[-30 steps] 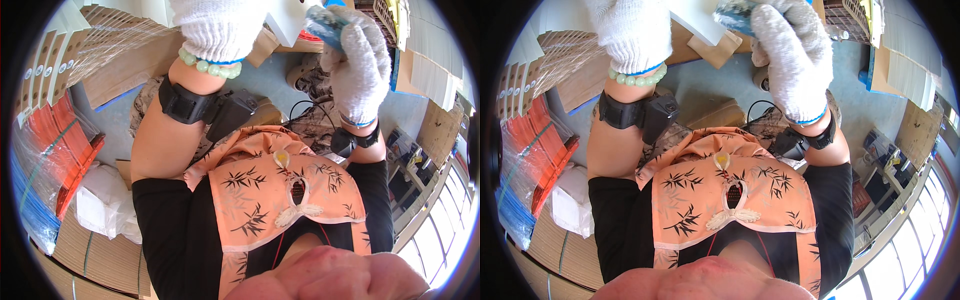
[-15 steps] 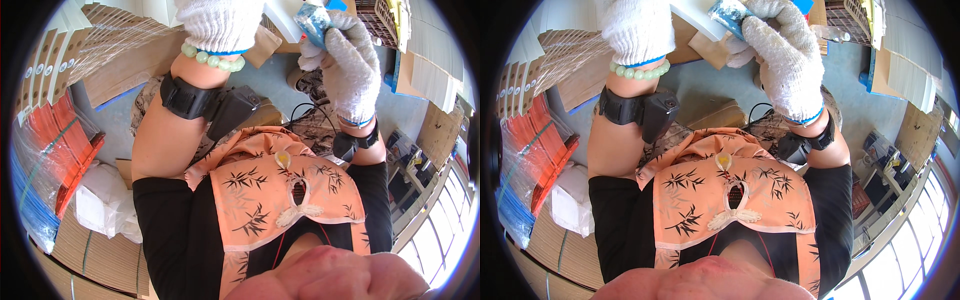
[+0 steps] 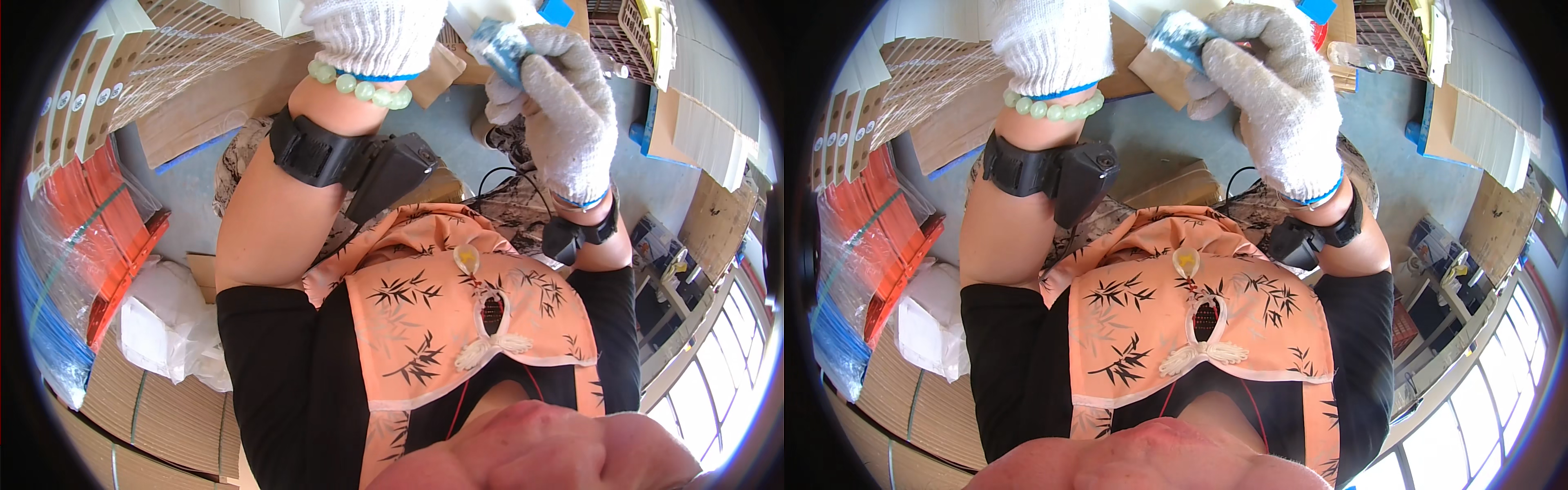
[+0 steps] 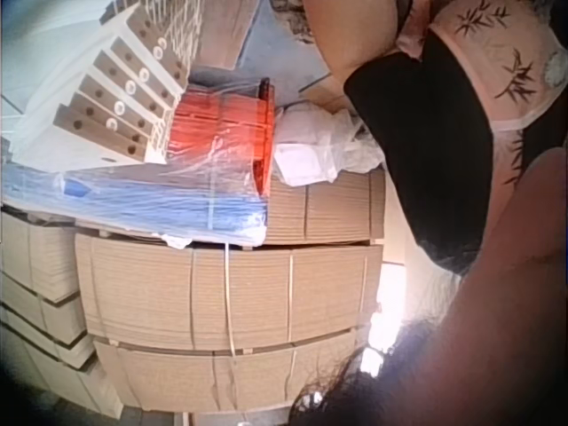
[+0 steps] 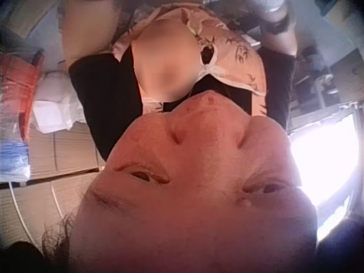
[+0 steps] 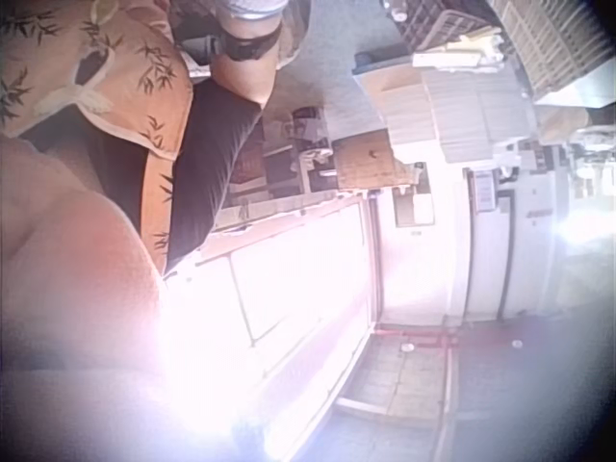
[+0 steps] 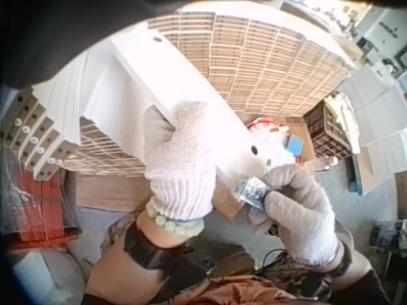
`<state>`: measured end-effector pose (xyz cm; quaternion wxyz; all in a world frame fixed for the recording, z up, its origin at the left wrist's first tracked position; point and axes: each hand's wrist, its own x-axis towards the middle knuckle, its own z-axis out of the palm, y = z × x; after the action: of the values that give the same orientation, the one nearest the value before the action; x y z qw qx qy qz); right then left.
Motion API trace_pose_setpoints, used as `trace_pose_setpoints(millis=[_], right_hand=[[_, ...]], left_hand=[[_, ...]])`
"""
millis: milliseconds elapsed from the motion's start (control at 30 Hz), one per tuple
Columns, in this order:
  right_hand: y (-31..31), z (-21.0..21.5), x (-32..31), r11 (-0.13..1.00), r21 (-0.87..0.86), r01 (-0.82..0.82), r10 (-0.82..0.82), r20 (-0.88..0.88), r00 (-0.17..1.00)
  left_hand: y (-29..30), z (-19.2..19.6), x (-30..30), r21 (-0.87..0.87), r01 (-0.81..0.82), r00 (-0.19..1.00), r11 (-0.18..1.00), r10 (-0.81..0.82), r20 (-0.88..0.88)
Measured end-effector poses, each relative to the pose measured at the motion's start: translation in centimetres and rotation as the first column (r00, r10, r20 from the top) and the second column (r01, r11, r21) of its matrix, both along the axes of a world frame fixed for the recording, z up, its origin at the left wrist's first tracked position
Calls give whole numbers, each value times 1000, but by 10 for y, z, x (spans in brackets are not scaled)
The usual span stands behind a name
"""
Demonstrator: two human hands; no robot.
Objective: Wiping down white furniture panels with a sponge and cleaning solution in a workshop.
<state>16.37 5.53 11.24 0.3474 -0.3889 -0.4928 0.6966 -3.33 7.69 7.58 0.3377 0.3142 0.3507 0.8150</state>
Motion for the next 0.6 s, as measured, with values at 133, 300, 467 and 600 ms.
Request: trace_pose_setpoints(millis=[133, 300, 467, 600], right_hand=[[2, 0, -3, 997, -64, -34, 27, -108, 994], [4, 7, -5, 995, -65, 69, -77, -117, 990], [1, 6, -6, 986, -123, 109, -112, -19, 994], [3, 7, 3, 999, 31, 9, -13, 122, 992]], left_hand=[[4, 9, 2, -167, 0, 991, 986, 22, 128], [8, -9, -4, -39, -17, 999, 999, 18, 29], [7, -16, -7, -25, 49, 997, 998, -47, 66], [0, 2, 3, -159, -20, 1000, 987, 21, 1]])
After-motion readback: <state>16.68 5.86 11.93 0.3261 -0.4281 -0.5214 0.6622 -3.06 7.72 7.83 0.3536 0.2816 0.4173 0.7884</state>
